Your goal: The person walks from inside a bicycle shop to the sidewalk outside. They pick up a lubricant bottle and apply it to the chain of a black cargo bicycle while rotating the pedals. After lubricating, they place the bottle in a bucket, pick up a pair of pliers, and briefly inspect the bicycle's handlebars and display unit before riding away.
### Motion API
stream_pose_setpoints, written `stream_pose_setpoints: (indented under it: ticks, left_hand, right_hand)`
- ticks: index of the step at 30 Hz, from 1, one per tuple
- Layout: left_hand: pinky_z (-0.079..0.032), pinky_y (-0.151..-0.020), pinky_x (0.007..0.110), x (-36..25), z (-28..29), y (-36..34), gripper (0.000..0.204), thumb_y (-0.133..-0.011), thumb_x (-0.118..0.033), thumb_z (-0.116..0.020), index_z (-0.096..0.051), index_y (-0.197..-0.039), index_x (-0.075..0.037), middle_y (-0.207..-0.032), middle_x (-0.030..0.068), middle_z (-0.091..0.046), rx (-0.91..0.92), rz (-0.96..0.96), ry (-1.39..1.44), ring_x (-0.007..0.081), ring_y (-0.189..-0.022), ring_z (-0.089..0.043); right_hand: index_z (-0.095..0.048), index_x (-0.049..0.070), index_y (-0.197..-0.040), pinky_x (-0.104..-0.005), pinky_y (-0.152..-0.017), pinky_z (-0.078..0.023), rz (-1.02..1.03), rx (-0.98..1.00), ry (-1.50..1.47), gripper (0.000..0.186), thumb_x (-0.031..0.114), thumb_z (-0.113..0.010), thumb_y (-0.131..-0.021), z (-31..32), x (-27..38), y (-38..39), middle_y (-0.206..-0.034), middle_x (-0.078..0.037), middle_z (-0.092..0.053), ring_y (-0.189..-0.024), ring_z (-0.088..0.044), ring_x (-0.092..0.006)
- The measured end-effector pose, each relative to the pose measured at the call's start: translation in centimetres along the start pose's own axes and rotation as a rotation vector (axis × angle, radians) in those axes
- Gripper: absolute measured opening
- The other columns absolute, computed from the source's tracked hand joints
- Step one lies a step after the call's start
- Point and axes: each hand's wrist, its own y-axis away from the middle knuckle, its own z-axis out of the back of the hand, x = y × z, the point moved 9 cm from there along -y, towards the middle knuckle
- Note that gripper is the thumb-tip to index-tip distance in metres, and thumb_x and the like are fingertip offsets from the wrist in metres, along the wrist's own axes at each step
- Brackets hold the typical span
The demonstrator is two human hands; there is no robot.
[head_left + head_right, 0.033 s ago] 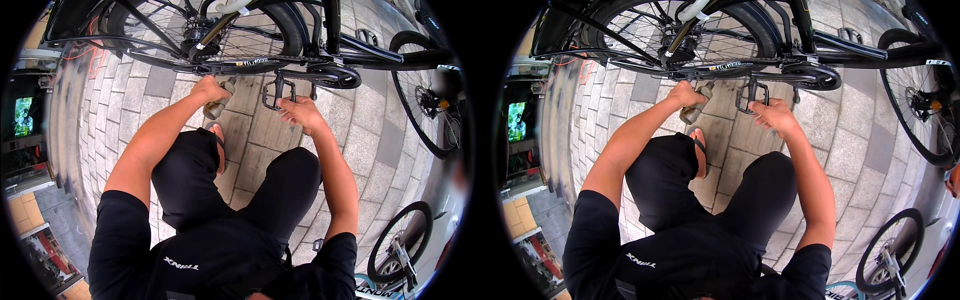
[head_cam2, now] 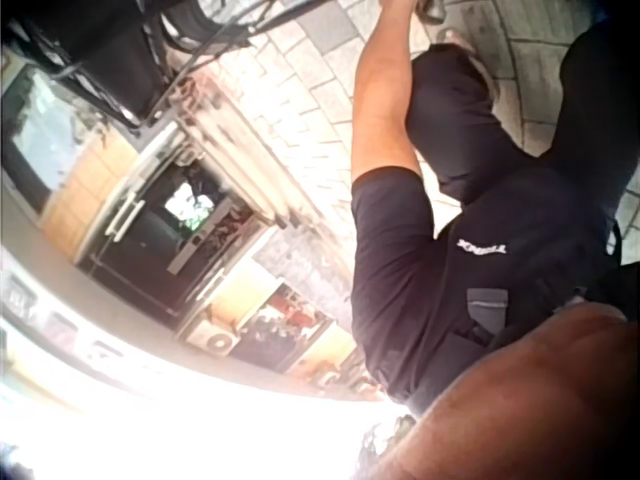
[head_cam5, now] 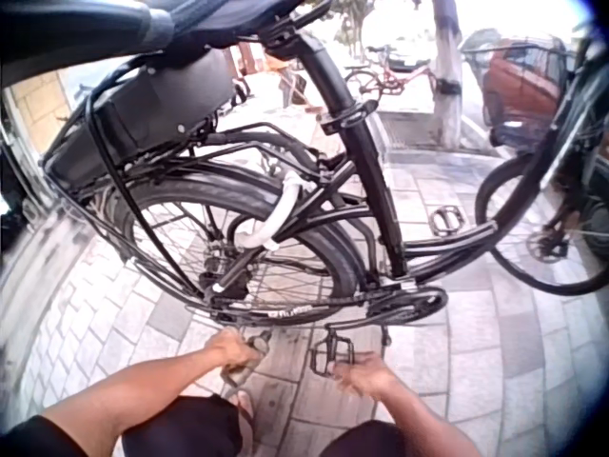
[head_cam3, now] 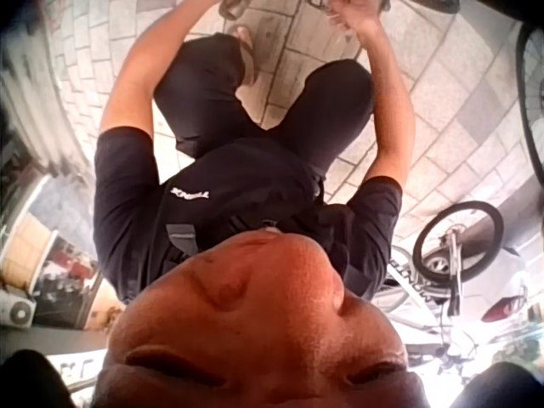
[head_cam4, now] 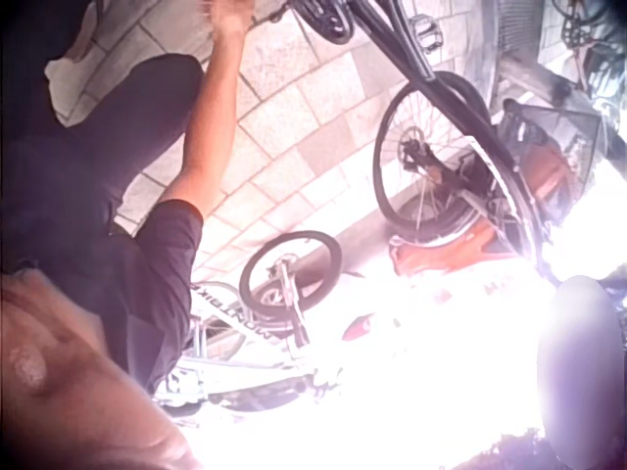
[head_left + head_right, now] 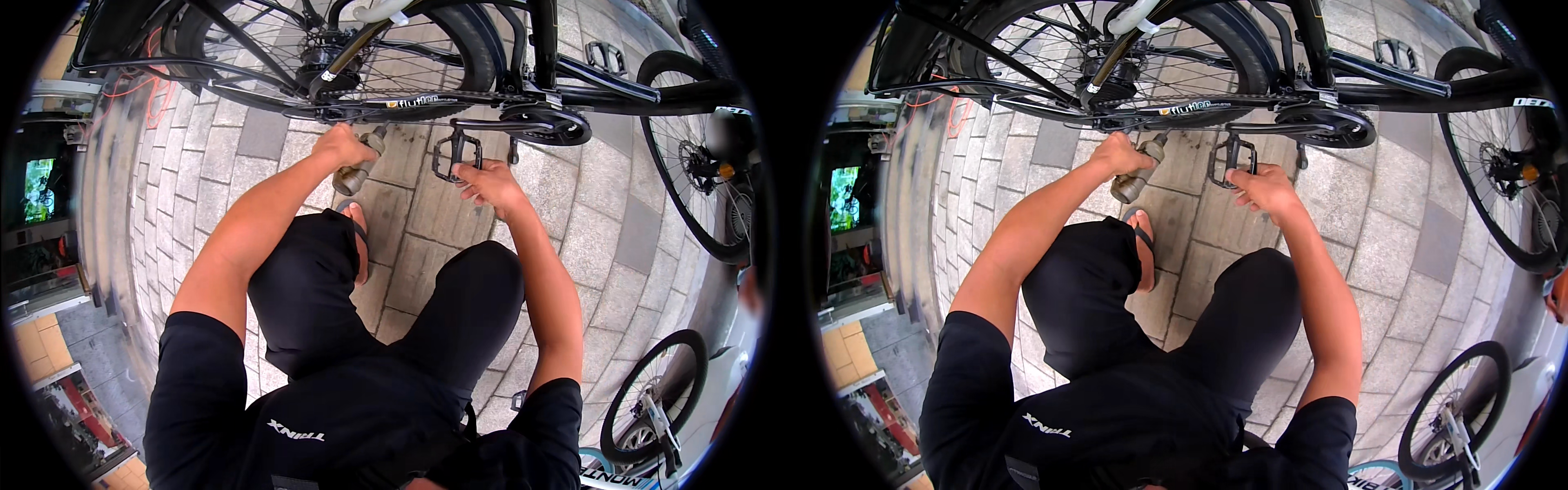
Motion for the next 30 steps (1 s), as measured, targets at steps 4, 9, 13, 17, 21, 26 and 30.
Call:
stream_pose_setpoints:
  ticks: [4, 9, 13, 17, 21, 26, 30]
  left_hand:
    - [-0.057, -0.082, 0.040, 0.1, -0.3, -0.4, 0.070, -0.062, -0.049, -0.088, -0.075, -0.096, 0.011, -0.100, 0.0240, -0.075, 0.021, -0.006, 0.008, 0.0311, -0.091, -0.074]
    - [-0.057, -0.083, 0.040, 0.1, 0.0, 0.0, 0.070, -0.062, -0.050, -0.087, -0.075, -0.096, 0.011, -0.100, 0.0243, -0.075, 0.027, 0.010, -0.014, 0.0317, -0.093, -0.074]
    - [-0.057, -0.084, 0.040, 0.8, -0.2, -0.3, 0.070, -0.063, -0.050, -0.087, -0.075, -0.096, 0.011, -0.101, 0.0246, -0.075, 0.013, -0.004, -0.014, 0.0320, -0.095, -0.074]
    - [-0.057, -0.084, 0.040, 0.1, 0.0, -0.1, 0.071, -0.063, -0.051, -0.087, -0.075, -0.097, 0.011, -0.102, 0.0248, -0.075, 0.027, 0.001, -0.024, 0.0322, -0.096, -0.074]
    - [-0.057, -0.084, 0.040, 0.6, -0.3, -0.6, 0.073, -0.062, -0.051, -0.088, -0.075, -0.097, 0.012, -0.104, 0.0251, -0.075, 0.021, -0.002, -0.003, 0.0325, -0.096, -0.074]
    - [-0.057, -0.084, 0.040, 0.4, -0.3, -0.4, 0.073, -0.061, -0.050, -0.090, -0.074, -0.097, 0.012, -0.103, 0.0254, -0.075, 0.027, 0.002, -0.005, 0.0328, -0.094, -0.074]
    - [-0.057, -0.086, 0.038, 0.2, -0.2, -0.1, 0.064, -0.064, -0.047, -0.088, -0.077, -0.100, 0.005, -0.108, 0.0208, -0.076, 0.068, 0.042, -0.029, 0.0303, -0.098, -0.074]
  right_hand:
    - [-0.071, 0.000, -0.091, -0.0293, -0.049, -0.048, -0.010, -0.204, 0.244, 0.039, 0.038, -0.077, -0.085, 5.9, -8.9, -5.8, -0.076, -0.008, -0.070, -0.059, -0.066, -0.0171]
    - [-0.071, -0.003, -0.074, -0.0380, -0.059, -0.052, -0.056, -0.476, 0.392, 0.042, 0.038, -0.075, -0.082, 17.8, -13.1, -3.1, -0.062, -0.011, -0.067, -0.058, -0.067, -0.0220]
    - [-0.073, 0.004, -0.089, -0.0332, -0.054, -0.047, -0.161, -0.533, 0.276, 0.035, 0.038, -0.075, -0.086, 24.8, -11.1, 3.6, -0.079, -0.005, -0.071, -0.060, -0.064, -0.0153]
    - [-0.072, 0.005, -0.099, -0.0245, -0.053, -0.045, -0.093, -0.504, 0.073, 0.030, 0.033, -0.077, -0.089, 30.2, -7.5, 10.1, -0.087, -0.006, -0.073, -0.063, -0.064, -0.0121]
    - [-0.070, 0.001, -0.097, -0.0228, -0.051, -0.048, 0.137, -0.356, -0.233, 0.027, 0.028, -0.074, -0.096, 31.7, -4.4, 13.2, -0.083, -0.012, -0.074, -0.056, -0.064, -0.0129]
    - [-0.067, -0.002, -0.091, -0.0238, -0.047, -0.047, 0.473, -0.044, -0.517, 0.029, 0.025, -0.065, -0.102, 21.5, 4.2, 14.4, -0.080, -0.017, -0.073, -0.050, -0.061, -0.0147]
    - [-0.068, 0.003, -0.094, -0.0211, -0.044, -0.042, 0.349, 0.004, -0.523, 0.021, 0.022, -0.075, -0.094, 11.0, 7.8, 12.5, -0.079, -0.014, -0.073, -0.048, -0.058, -0.0105]
